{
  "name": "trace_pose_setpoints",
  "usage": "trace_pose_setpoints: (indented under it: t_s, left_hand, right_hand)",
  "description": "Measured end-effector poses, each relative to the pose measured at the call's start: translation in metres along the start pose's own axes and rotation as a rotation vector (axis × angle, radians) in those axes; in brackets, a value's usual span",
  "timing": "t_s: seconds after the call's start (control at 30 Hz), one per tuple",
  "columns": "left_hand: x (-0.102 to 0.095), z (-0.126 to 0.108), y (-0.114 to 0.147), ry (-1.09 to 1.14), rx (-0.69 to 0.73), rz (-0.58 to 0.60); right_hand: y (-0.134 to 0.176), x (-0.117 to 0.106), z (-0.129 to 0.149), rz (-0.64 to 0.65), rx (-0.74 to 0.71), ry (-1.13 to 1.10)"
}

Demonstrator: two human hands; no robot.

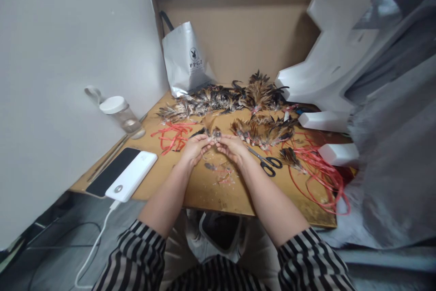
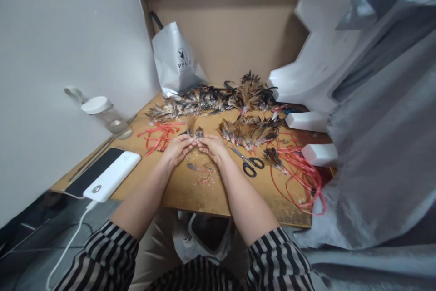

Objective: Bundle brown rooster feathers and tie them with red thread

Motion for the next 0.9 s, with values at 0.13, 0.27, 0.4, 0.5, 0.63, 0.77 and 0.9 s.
trace_pose_setpoints:
  t_s: [0.13,0.27,0.4,0.5,0.63,0.77,0.9]
  left_hand:
    - [0.002,0.003,0.001,-0.043,-0.014,0.035]
    - [0.005,0.006,0.002,-0.097,-0.021,0.085]
    - [0.010,0.007,0.006,-0.140,-0.023,0.141]
    - [0.011,0.008,0.007,-0.149,-0.035,0.158]
    - [0.012,0.012,0.008,-0.176,-0.062,0.165]
    - [0.011,0.014,0.008,-0.180,-0.071,0.175]
    - [0.009,0.016,0.006,-0.195,-0.074,0.172]
  right_hand:
    - [-0.001,-0.004,0.000,-0.042,0.002,0.001]
    - [-0.002,-0.005,0.001,-0.066,-0.032,0.029]
    - [-0.002,-0.005,0.005,-0.087,-0.103,0.035]
    - [-0.003,-0.005,0.005,-0.083,-0.134,0.039]
    - [-0.007,-0.006,0.005,-0.083,-0.169,0.048]
    - [-0.006,-0.006,0.004,-0.091,-0.186,0.055]
    - [-0.004,-0.004,0.002,-0.103,-0.173,0.052]
Point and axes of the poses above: each hand's wrist, its own y-axis away from the middle knuckle, its own x-axis out of the palm, z = x × y, the point moved 9 cm from there along -y, towards the middle knuckle, and after that the axes turned 13 degrees about -z, right-handed, at the moved point
